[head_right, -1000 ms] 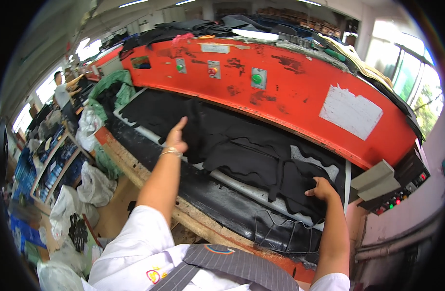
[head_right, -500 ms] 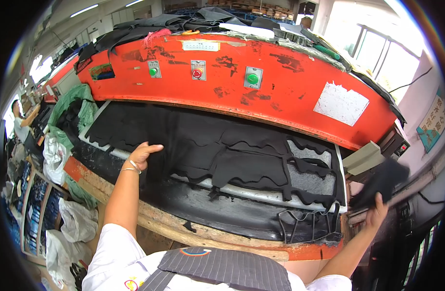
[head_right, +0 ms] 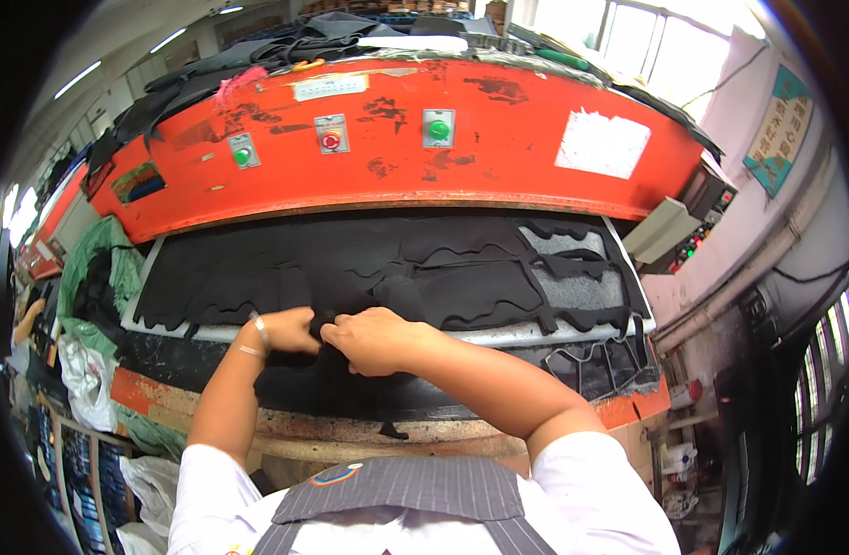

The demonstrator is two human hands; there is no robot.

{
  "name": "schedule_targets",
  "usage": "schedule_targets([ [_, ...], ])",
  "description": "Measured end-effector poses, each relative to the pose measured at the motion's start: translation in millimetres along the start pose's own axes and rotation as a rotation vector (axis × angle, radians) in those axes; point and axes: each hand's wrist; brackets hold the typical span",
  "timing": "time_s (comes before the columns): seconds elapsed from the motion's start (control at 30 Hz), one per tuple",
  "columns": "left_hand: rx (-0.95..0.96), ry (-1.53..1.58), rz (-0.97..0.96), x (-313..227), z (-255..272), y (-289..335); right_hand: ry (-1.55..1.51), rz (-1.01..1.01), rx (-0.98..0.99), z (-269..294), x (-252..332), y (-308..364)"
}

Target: Cutting shapes from synthetic sheets using a metal template and an industrial clicker press.

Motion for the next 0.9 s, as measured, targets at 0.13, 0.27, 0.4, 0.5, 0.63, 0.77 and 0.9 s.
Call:
schedule_targets([
  [0.13, 0.227, 0.805, -0.067, 40.5, -39.5, 26.3, 0.049, -0.041, 0.016, -33.1, -21.2, -19.3],
  [0.27, 0.072, 0.407, -0.151, 38.1, -76.4, 19.6, -0.081, -0.028, -0.118, -58.0, -22.9, -39.8],
  [0.4, -0.276, 0.141, 0.123, -9.2, -88.6, 19.5, -0.265, 0.212, -0.024, -39.8, -65.3, -47.9],
  [0.5, -0.31, 0.037, 0.138, -13.9, -107.9, 19.1, -0.179, -0.017, -0.208, 17.9, -132.2, -18.5],
  [0.63, -0.379, -0.132, 0.121, -49.9, -100.2, 27.7, 0.103, -0.624, -0.061, 41.9, -259.5, 16.0],
  [0.77, -0.388, -0.158, 0.184, -52.0, -113.8, 29.6, 0.082, -0.56, -0.199, 22.2, -290.3, 9.7],
  [0.9, -0.437, -0.186, 0.166, -57.8, -114.0, 25.9, 0.192, -0.588, -0.245, 32.9, -297.5, 2.1],
])
Point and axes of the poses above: each hand's wrist, its own y-axis away from the middle knuckle, its own z-axis out of the back of the hand, x = y × z, and after that the axes turned 11 degrees about -y, right-handed
